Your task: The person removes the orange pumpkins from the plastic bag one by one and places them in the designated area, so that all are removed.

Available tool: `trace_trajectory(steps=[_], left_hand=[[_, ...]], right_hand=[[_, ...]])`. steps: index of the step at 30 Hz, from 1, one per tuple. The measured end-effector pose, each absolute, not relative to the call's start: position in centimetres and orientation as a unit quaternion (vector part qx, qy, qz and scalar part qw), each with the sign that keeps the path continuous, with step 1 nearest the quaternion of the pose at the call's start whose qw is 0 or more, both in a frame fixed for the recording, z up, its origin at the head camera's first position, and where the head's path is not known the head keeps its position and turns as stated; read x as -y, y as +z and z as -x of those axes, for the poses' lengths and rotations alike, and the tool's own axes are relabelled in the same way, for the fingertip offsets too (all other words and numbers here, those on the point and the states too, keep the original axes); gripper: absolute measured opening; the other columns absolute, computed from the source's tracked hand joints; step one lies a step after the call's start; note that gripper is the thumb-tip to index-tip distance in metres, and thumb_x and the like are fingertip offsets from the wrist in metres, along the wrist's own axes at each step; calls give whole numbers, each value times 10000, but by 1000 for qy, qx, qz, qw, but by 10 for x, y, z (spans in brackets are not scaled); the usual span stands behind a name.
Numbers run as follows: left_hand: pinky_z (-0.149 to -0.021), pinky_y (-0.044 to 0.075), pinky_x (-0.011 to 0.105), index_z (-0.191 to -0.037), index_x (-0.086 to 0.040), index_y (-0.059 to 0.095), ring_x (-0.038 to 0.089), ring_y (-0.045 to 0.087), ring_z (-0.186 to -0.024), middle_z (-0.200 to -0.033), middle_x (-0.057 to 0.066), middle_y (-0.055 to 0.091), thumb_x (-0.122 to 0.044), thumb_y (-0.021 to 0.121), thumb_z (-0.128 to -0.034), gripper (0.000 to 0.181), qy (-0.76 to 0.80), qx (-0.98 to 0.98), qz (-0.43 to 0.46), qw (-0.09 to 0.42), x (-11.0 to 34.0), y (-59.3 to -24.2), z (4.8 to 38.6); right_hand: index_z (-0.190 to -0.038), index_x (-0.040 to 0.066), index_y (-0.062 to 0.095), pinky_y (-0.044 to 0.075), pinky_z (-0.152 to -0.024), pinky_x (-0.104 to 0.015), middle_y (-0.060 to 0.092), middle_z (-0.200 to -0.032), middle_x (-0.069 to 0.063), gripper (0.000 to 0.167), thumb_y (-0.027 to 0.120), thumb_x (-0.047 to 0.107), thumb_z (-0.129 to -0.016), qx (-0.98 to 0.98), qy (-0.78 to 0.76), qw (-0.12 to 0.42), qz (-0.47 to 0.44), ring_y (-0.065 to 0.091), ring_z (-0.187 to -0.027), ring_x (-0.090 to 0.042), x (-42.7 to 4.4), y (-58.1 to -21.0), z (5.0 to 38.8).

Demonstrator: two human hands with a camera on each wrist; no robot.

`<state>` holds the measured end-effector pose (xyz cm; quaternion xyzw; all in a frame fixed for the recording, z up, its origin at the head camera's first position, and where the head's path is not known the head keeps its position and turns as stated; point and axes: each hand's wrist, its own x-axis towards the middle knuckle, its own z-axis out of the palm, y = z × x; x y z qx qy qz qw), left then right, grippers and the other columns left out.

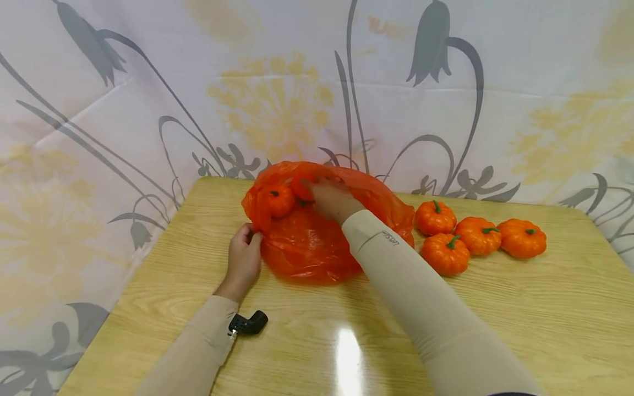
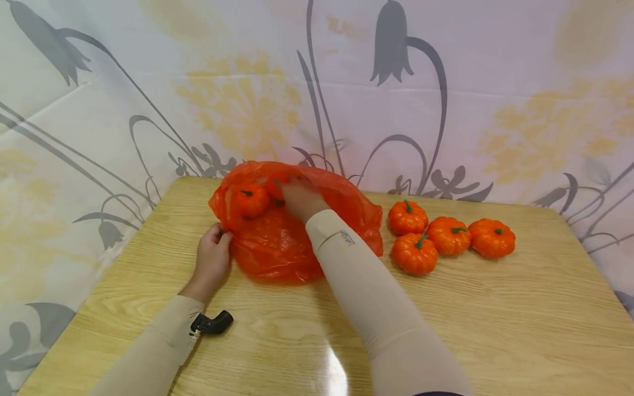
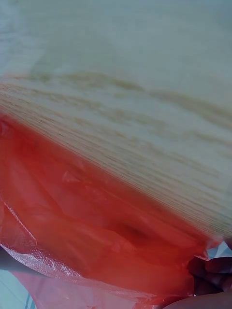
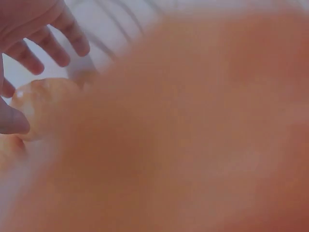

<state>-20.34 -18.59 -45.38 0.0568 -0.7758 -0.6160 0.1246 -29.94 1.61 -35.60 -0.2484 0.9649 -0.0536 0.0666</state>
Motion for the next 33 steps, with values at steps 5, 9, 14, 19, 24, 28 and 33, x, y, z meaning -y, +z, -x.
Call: trace_trajectory(steps=[5,9,14,19,24,28,33], left_hand=[[-737,411,187,-1048,30,625,199,495,-885,-959,148,558,-66,469,-971,199,-611,782,-53,116,187,-453,203],[-755,407,185,-1072,52,611,198,490,-902,-980,162,557,-53,452,-983,210,-609,785,-51,99,181,-436,195],[-762,404,185,-1097,76,594,202,479,-920,-999,170,547,-37,439,-994,218,-610,786,-59,83,177,-427,192],[-764,406,192,-1098,26,613,200,478,-926,-1001,137,545,-79,457,-1005,210,-618,779,-58,92,183,-450,204],[-750,414,200,-1071,9,627,199,490,-901,-968,126,551,-89,468,-995,201,-614,781,-51,106,184,-453,204],[-747,420,205,-1068,11,625,208,495,-898,-963,133,554,-87,472,-990,198,-615,779,-50,108,185,-453,203],[-754,420,203,-1074,20,626,213,498,-907,-976,145,558,-79,465,-985,209,-616,779,-52,106,188,-453,202]], right_hand=[[-1539,210,356,441,-1085,-509,449,-1488,-141,614,605,174,-979,-965,-65,75,245,446,-1360,-349,-13,-360,303],[-1524,188,364,501,-1018,-493,445,-1478,-137,579,561,123,-983,-965,-82,82,234,463,-1330,-332,-13,-361,305],[-1484,145,361,465,-1061,-503,478,-1457,-123,496,481,85,-1006,-966,-95,73,228,475,-1328,-321,-12,-363,309],[-1453,152,357,494,-1004,-527,515,-1405,-126,443,455,76,-1028,-970,-80,46,227,562,-1196,-376,-10,-366,310],[-1540,247,322,488,-993,-574,394,-1521,-180,529,427,89,-1047,-971,-47,22,232,518,-1265,-453,-7,-372,311],[-1516,243,350,503,-975,-547,390,-1497,-196,500,442,102,-1045,-971,-32,7,235,523,-1246,-450,-4,-377,312],[-1478,197,369,532,-879,-496,435,-1457,-139,481,492,82,-1027,-969,11,-11,245,618,-1048,-405,-2,-380,311]])
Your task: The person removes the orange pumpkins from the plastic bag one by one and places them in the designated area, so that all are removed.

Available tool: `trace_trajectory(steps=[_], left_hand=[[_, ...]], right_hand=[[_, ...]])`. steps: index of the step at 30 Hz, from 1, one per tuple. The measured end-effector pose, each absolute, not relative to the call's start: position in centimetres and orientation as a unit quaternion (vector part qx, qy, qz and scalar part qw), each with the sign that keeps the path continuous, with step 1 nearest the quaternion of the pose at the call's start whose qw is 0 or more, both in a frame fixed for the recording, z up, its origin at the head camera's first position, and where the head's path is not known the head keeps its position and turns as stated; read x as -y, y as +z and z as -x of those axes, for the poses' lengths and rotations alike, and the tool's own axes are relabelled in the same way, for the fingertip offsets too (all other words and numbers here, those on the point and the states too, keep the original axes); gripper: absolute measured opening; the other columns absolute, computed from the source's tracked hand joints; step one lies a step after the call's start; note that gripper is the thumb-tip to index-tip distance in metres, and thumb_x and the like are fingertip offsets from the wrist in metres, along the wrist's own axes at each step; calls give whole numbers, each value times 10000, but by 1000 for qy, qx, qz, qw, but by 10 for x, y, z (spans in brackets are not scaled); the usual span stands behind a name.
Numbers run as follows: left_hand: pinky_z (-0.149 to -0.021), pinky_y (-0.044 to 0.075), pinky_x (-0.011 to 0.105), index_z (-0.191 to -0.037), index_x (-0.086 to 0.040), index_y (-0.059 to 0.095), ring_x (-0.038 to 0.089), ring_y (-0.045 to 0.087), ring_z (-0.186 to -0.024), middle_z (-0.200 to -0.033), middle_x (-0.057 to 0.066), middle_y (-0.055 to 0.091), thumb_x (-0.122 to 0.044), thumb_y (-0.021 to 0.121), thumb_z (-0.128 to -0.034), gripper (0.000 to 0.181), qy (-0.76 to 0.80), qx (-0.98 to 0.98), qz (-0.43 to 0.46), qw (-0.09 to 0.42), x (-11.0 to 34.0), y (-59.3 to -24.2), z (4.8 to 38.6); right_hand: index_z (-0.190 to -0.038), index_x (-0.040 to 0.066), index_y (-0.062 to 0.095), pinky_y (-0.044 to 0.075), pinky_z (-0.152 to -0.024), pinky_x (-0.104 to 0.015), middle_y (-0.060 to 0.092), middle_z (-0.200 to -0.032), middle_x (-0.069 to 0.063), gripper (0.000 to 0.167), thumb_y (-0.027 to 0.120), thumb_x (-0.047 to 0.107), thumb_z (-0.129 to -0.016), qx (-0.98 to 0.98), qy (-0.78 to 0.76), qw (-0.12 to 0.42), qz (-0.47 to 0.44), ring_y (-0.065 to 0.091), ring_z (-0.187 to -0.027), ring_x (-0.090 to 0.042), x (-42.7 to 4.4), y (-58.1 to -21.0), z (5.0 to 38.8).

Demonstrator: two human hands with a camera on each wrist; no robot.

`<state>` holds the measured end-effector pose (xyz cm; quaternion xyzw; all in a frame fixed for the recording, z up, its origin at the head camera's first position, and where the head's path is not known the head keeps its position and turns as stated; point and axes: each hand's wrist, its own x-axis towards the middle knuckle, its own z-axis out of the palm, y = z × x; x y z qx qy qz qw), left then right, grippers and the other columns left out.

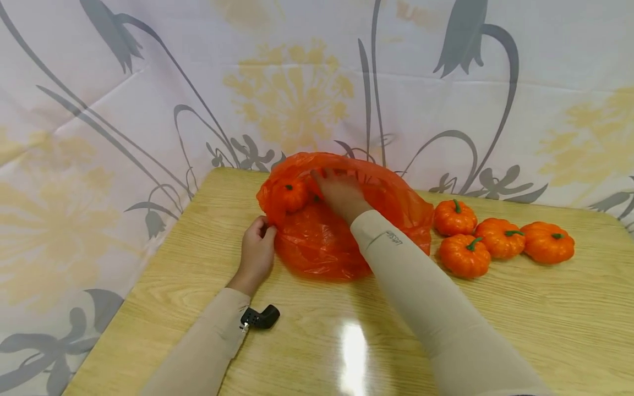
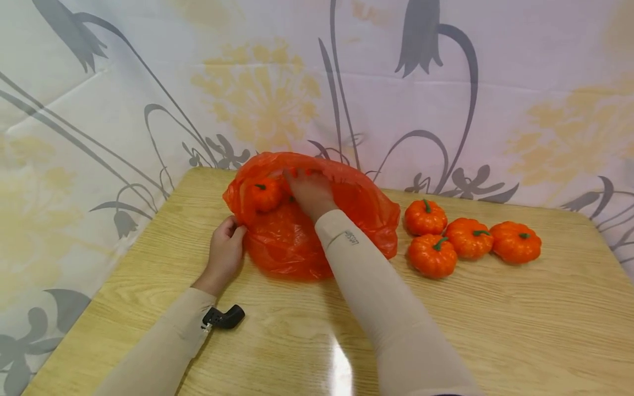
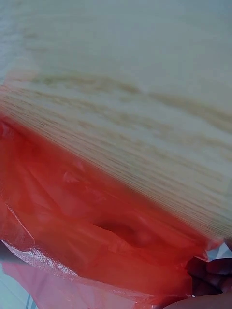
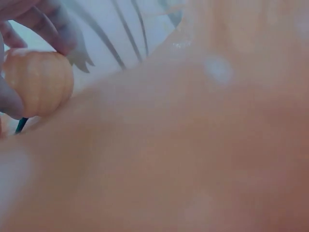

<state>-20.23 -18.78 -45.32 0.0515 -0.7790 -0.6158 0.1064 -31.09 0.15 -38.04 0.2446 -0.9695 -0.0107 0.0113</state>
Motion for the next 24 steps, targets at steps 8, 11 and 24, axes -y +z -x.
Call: trace_trajectory(steps=[8,11,24], left_hand=[[-745,418,208,-1054,8,634,206,507,-889,-962,143,572,-84,484,-975,192,-605,786,-54,115,186,-453,204],[-745,417,207,-1051,5,632,205,507,-887,-959,138,570,-92,483,-979,192,-602,788,-55,117,187,-452,204],[-765,418,202,-1085,17,620,225,512,-918,-998,154,568,-101,460,-990,220,-598,793,-54,105,187,-451,202]], right_hand=[[-1433,169,385,574,-750,-476,473,-1417,-132,469,556,113,-1000,961,-33,45,-270,656,-819,-376,-6,-371,299],[-1423,161,389,587,-693,-435,470,-1413,-153,518,633,171,-966,955,-30,55,-288,663,-760,-353,-6,-368,292],[-1446,168,401,578,-613,-376,469,-1410,-163,676,748,336,-891,940,1,53,-336,640,-666,-263,-13,-356,258]])
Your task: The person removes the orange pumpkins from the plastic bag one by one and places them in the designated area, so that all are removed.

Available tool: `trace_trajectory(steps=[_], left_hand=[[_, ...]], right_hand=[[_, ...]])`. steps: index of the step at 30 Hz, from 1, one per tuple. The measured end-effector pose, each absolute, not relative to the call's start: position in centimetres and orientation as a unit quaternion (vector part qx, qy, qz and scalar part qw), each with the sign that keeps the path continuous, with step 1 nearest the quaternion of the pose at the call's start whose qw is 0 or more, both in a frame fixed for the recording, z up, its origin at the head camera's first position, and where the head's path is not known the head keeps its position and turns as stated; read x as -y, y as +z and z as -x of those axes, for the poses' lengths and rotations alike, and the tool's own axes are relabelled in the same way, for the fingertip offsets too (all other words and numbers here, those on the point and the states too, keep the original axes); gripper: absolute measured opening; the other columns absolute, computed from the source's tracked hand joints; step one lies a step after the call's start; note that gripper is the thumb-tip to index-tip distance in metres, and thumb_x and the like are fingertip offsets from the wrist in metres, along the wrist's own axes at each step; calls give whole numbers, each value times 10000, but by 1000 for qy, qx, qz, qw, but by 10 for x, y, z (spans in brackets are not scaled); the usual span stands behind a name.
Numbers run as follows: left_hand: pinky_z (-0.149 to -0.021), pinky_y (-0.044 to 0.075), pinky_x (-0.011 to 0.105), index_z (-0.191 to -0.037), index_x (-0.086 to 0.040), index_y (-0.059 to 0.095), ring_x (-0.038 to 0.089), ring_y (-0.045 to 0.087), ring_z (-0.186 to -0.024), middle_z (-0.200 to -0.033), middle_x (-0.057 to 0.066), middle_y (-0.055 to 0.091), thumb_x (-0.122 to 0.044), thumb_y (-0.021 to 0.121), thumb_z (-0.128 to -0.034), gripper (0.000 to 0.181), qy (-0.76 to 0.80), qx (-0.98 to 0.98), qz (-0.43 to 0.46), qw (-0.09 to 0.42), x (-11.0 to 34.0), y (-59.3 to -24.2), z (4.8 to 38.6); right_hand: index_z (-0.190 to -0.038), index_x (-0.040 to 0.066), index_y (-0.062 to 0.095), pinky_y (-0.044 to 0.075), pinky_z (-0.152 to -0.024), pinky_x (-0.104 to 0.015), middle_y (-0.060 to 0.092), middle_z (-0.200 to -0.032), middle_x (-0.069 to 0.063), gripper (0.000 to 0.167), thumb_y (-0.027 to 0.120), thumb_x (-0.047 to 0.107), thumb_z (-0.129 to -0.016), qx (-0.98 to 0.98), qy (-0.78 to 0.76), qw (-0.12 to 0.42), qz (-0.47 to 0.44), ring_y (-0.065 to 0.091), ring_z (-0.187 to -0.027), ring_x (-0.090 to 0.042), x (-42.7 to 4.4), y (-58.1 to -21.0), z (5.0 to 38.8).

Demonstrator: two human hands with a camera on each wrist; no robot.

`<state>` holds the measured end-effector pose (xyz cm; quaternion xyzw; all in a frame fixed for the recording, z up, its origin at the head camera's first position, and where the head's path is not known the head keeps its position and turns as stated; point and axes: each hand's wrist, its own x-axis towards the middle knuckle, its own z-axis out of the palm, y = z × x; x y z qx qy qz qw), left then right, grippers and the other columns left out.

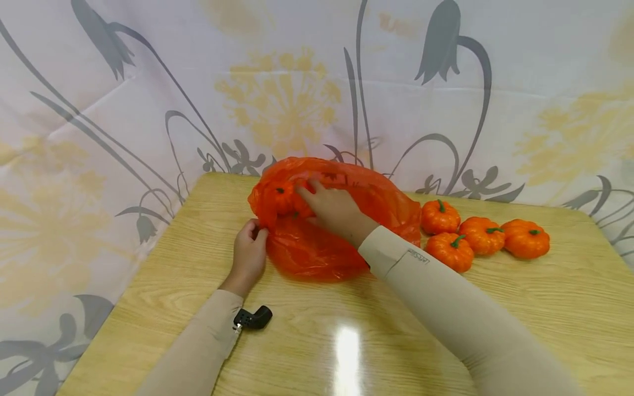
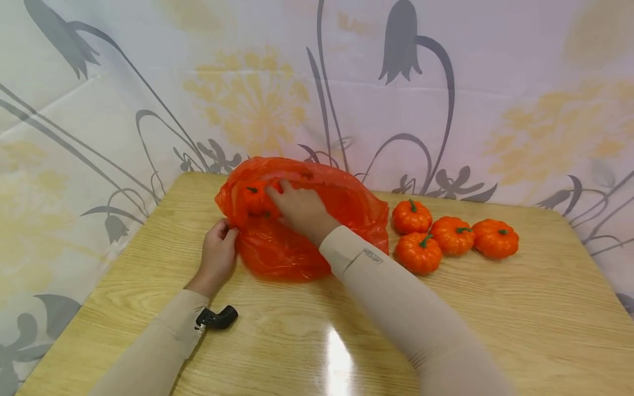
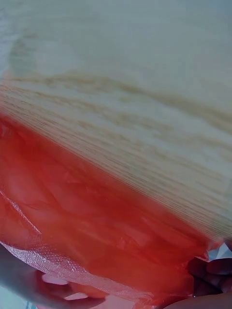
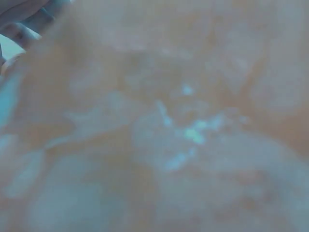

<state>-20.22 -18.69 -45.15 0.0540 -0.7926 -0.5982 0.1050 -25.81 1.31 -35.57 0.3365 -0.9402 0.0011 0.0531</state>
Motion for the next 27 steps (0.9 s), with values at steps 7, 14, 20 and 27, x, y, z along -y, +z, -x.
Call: trace_trajectory(steps=[7,14,20,27], left_hand=[[-761,417,200,-1070,15,622,216,504,-907,-986,149,566,-104,459,-992,217,-599,792,-48,107,187,-453,203],[-769,415,199,-1078,12,620,214,500,-911,-992,146,563,-111,455,-999,221,-599,793,-46,104,188,-455,204],[-743,413,201,-1055,21,617,224,501,-889,-965,150,560,-95,472,-979,200,-595,795,-48,109,187,-455,204],[-766,413,188,-1081,22,615,224,496,-919,-1000,155,556,-99,452,-993,221,-596,795,-46,103,188,-455,203]], right_hand=[[-1478,156,399,567,-583,-350,473,-1446,-169,727,759,356,-879,929,24,92,-358,643,-649,-231,-22,-353,234],[-1497,186,390,572,-629,-348,472,-1453,-135,743,749,392,-879,925,46,100,-363,671,-713,-232,-27,-354,208],[-1484,188,407,572,-684,-378,478,-1458,-123,747,763,401,-862,921,84,122,-360,679,-751,-250,-40,-357,191],[-1465,175,427,475,-541,-263,450,-1496,-99,732,773,380,-854,923,158,124,-327,560,-621,-165,-61,-358,177]])
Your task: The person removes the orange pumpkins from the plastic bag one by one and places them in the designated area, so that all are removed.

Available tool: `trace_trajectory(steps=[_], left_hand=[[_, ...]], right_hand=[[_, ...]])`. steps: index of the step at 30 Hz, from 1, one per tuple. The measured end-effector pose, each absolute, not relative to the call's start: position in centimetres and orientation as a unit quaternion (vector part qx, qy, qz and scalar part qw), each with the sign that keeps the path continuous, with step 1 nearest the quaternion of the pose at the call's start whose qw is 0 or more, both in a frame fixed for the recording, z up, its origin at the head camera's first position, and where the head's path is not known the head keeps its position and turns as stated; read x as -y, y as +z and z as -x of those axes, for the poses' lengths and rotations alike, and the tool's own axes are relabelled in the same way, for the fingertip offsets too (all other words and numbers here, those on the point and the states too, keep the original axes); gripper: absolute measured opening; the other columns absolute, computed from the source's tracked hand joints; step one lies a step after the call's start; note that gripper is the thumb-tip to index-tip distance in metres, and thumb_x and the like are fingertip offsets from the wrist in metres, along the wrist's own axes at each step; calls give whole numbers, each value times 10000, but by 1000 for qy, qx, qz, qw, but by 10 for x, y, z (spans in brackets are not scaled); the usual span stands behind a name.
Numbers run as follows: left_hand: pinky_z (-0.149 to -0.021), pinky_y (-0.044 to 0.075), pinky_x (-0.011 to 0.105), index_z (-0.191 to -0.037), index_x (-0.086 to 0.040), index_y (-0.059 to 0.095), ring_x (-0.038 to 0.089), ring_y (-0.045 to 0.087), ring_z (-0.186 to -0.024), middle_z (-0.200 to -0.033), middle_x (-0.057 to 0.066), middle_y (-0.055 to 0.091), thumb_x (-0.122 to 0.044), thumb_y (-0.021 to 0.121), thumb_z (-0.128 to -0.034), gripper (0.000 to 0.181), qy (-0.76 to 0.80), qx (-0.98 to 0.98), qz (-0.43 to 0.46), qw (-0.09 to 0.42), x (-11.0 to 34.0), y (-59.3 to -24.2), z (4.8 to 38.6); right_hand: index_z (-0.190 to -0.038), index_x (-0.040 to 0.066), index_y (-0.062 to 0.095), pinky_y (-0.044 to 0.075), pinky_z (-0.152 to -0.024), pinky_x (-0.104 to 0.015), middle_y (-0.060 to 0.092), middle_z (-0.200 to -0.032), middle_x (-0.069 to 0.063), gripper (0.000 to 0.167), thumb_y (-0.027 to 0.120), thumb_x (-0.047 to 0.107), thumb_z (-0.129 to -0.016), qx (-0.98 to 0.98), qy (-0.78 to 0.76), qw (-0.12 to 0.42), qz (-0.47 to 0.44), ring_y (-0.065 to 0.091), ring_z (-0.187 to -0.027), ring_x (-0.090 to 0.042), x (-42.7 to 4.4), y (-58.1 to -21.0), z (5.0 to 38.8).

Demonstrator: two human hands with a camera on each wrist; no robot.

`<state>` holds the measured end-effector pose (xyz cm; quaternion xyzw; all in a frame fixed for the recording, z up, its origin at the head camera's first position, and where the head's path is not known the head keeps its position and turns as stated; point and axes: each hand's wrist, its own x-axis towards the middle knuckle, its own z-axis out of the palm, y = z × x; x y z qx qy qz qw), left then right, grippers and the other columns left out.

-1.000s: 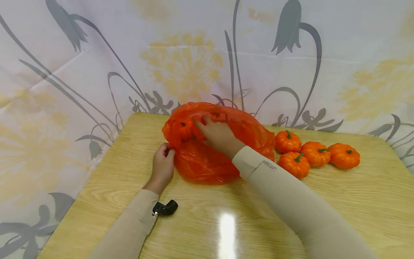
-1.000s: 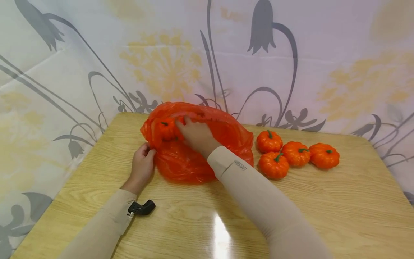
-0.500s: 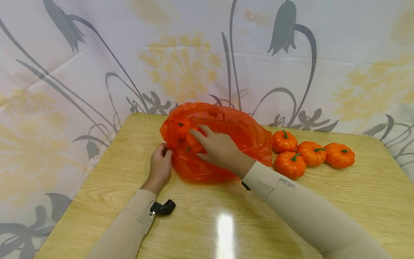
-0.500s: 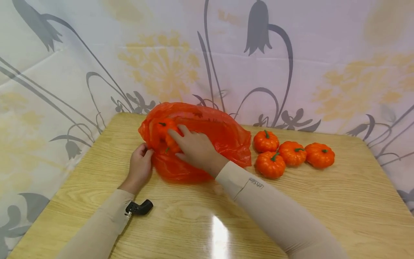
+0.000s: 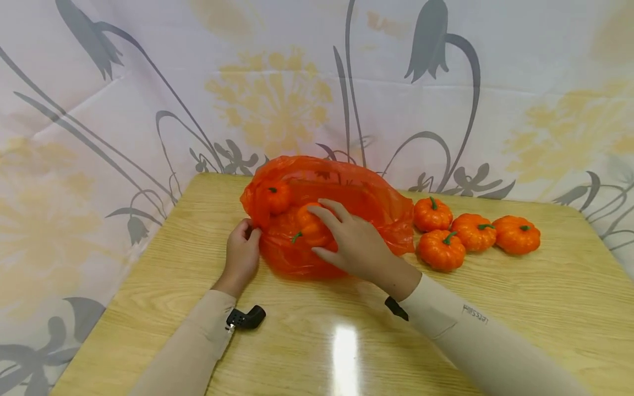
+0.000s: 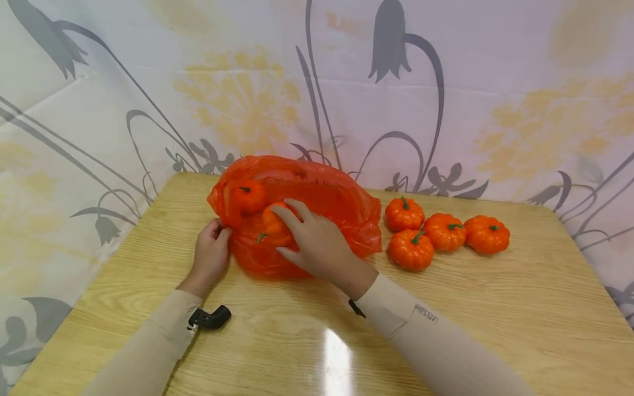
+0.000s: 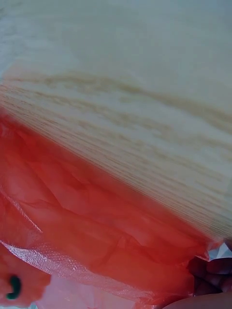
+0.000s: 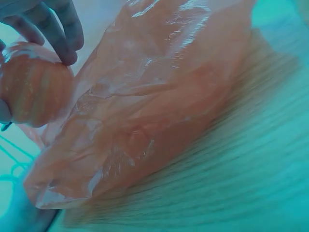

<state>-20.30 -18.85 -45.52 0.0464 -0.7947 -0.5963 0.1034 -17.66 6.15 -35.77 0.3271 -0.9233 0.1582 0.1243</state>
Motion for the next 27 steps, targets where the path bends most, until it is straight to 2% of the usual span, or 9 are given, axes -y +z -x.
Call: trace_trajectory(steps=[5,8,11,14,16,20,27], left_hand=[[-762,417,196,-1079,23,615,223,502,-914,-993,151,563,-94,461,-985,215,-597,794,-50,104,189,-454,202],[-758,418,209,-1074,12,617,217,499,-902,-971,135,557,-102,459,-987,213,-594,796,-45,104,189,-453,202],[-744,413,222,-1057,14,623,213,494,-879,-939,136,550,-96,463,-984,207,-594,796,-41,106,189,-453,203],[-730,409,222,-1039,15,633,203,493,-854,-920,139,554,-79,469,-979,198,-594,796,-46,106,188,-454,203],[-729,404,216,-1046,16,633,187,489,-850,-922,133,557,-76,466,-984,201,-592,798,-49,103,188,-454,204],[-729,402,216,-1068,40,623,179,487,-850,-926,138,562,-64,454,-992,213,-588,802,-56,92,188,-453,205],[-741,405,213,-1061,19,630,173,493,-861,-937,124,569,-75,463,-990,204,-590,800,-56,94,187,-452,205]], right_hand=[[-1451,161,418,412,-494,-212,440,-1494,-77,736,784,372,-848,919,214,116,-309,418,-485,-100,-75,-359,167],[-1430,141,425,513,-566,-260,461,-1477,-75,742,801,369,-833,914,235,132,-302,518,-535,-139,-84,-362,160],[-1413,125,429,588,-806,-372,476,-1465,-78,752,821,360,-815,909,255,140,-298,688,-853,-255,-92,-365,152],[-1409,116,423,518,-997,-452,486,-1459,-80,772,839,342,-799,902,283,135,-296,617,-1216,-311,-98,-367,143],[-1405,106,426,485,-1041,-451,498,-1449,-79,781,854,314,-786,896,301,133,-297,557,-1306,-297,-103,-369,137],[-1401,95,438,485,-1036,-419,533,-1403,-71,795,879,242,-757,885,328,133,-301,546,-1303,-253,-112,-375,126],[-1415,137,437,551,-927,-326,540,-1382,-66,780,865,136,-764,869,393,87,-289,614,-1133,-166,-133,-383,110]])
